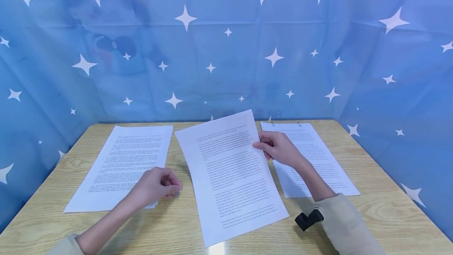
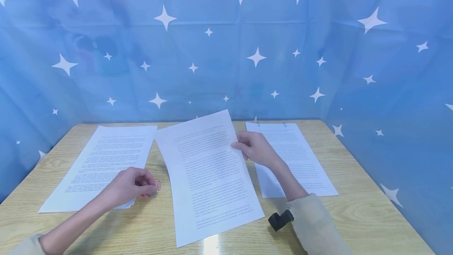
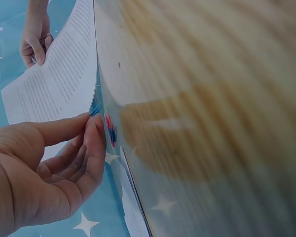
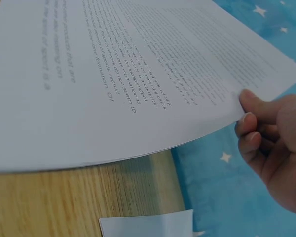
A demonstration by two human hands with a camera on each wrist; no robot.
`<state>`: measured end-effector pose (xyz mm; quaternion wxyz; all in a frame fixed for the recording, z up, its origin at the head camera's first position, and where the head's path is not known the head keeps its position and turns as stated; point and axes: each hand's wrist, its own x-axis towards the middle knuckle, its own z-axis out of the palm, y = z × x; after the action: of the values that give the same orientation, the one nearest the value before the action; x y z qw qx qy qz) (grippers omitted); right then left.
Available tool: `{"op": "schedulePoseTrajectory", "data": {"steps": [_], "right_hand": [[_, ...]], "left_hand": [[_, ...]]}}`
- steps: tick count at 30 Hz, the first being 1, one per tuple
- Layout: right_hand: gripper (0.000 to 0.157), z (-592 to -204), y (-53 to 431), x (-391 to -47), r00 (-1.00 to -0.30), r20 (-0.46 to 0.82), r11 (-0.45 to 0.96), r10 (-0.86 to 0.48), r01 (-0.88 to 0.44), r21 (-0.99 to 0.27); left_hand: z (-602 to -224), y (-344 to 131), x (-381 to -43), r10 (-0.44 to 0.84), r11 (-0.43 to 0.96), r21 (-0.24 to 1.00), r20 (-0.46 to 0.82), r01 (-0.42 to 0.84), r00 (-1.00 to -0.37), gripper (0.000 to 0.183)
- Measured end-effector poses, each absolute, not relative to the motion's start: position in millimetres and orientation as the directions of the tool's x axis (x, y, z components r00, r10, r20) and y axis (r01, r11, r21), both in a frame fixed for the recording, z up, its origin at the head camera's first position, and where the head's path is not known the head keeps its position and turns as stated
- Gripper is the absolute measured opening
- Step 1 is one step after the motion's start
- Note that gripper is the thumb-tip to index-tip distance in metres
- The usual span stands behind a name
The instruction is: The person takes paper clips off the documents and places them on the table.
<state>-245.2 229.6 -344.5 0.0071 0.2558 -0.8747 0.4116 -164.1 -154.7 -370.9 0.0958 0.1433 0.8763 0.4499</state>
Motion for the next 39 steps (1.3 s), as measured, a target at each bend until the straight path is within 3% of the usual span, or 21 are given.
{"op": "schedulePoseTrajectory", "data": {"steps": [14,23,39], "right_hand": [[0.008,-345.0,229.3,-245.5,-0.868,0.222,0.529,-0.444,-0.454,-0.717],[0.013,-344.3,229.1,-245.0,-0.868,0.23,0.526,-0.44,-0.457,-0.718],[0.012,-344.2,230.9,-246.0,-0.868,0.27,0.491,-0.417,-0.466,-0.736]], "left_hand": [[-366.4,-161.5,-166.2,0.332,0.577,0.798,-0.037,0.172,-0.942,0.007],[-351.0,-163.3,-175.6,0.266,0.568,0.806,0.013,0.168,-0.964,0.005],[-339.7,-150.6,-193.1,0.19,0.481,0.862,0.072,0.157,-0.979,0.031]]}}
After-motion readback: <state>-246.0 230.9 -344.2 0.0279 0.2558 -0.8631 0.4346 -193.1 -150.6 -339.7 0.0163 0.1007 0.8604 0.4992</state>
